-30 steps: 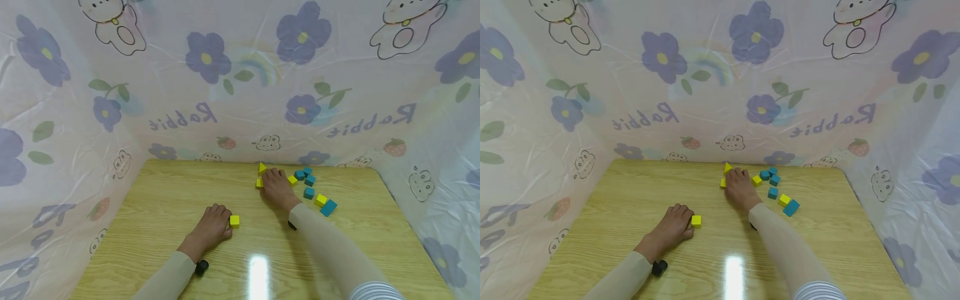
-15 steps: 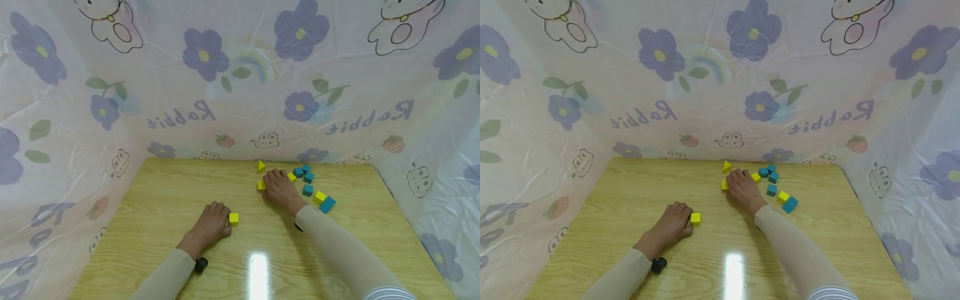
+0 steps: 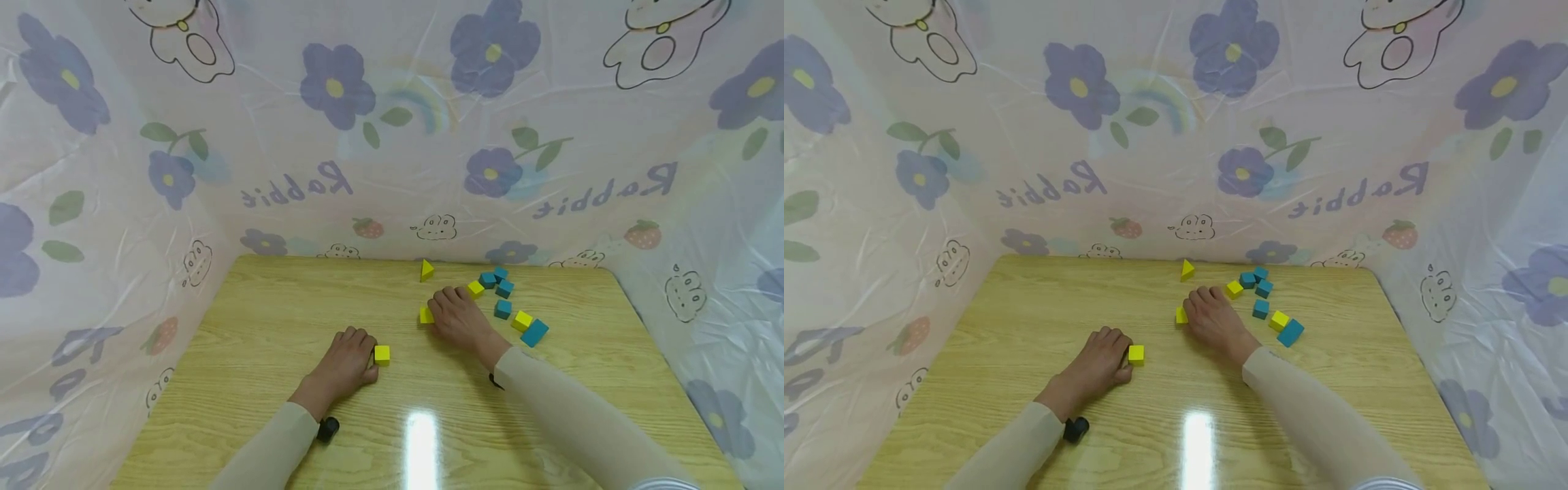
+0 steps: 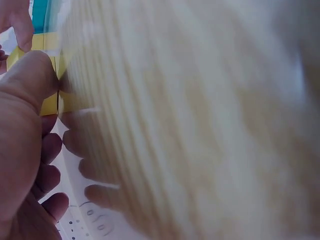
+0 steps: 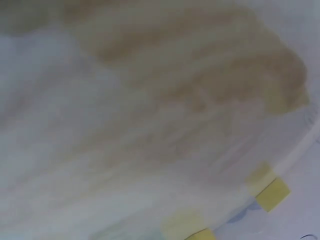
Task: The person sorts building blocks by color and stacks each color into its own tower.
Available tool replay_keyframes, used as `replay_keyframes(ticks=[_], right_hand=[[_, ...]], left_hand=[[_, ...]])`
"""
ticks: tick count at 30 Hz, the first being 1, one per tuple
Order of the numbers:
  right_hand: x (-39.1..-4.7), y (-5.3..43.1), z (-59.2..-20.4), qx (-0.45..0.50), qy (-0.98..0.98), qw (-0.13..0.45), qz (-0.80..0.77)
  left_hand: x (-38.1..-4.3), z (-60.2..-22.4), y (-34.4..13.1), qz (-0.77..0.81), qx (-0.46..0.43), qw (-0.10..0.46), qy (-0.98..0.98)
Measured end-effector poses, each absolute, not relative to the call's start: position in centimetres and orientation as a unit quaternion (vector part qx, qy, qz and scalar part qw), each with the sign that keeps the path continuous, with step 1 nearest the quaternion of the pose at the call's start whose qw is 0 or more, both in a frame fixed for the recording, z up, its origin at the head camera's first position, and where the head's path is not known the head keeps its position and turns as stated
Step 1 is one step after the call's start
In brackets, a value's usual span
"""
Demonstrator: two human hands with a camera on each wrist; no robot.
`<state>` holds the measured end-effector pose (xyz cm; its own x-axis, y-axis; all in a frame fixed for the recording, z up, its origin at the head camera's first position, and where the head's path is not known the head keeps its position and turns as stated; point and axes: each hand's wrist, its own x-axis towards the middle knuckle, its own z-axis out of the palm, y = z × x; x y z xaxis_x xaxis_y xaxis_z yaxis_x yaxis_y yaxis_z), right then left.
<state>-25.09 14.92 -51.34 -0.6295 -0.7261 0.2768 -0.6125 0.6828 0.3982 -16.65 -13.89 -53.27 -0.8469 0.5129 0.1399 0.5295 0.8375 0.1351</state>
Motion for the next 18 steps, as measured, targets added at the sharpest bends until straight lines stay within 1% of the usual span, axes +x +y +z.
replay_keyframes(ticks=[8,18], right_hand=[[-22.9,14.5,-51.0,0.391,-0.893,0.193,-0.113],[-20.6,13.6,-51.0,0.394,-0.898,0.171,-0.096]], left_hand=[[-16.6,-53.2,-13.8,-0.092,-0.269,0.052,-0.957],[-16.7,-53.2,-13.8,-0.085,-0.263,0.027,-0.961]])
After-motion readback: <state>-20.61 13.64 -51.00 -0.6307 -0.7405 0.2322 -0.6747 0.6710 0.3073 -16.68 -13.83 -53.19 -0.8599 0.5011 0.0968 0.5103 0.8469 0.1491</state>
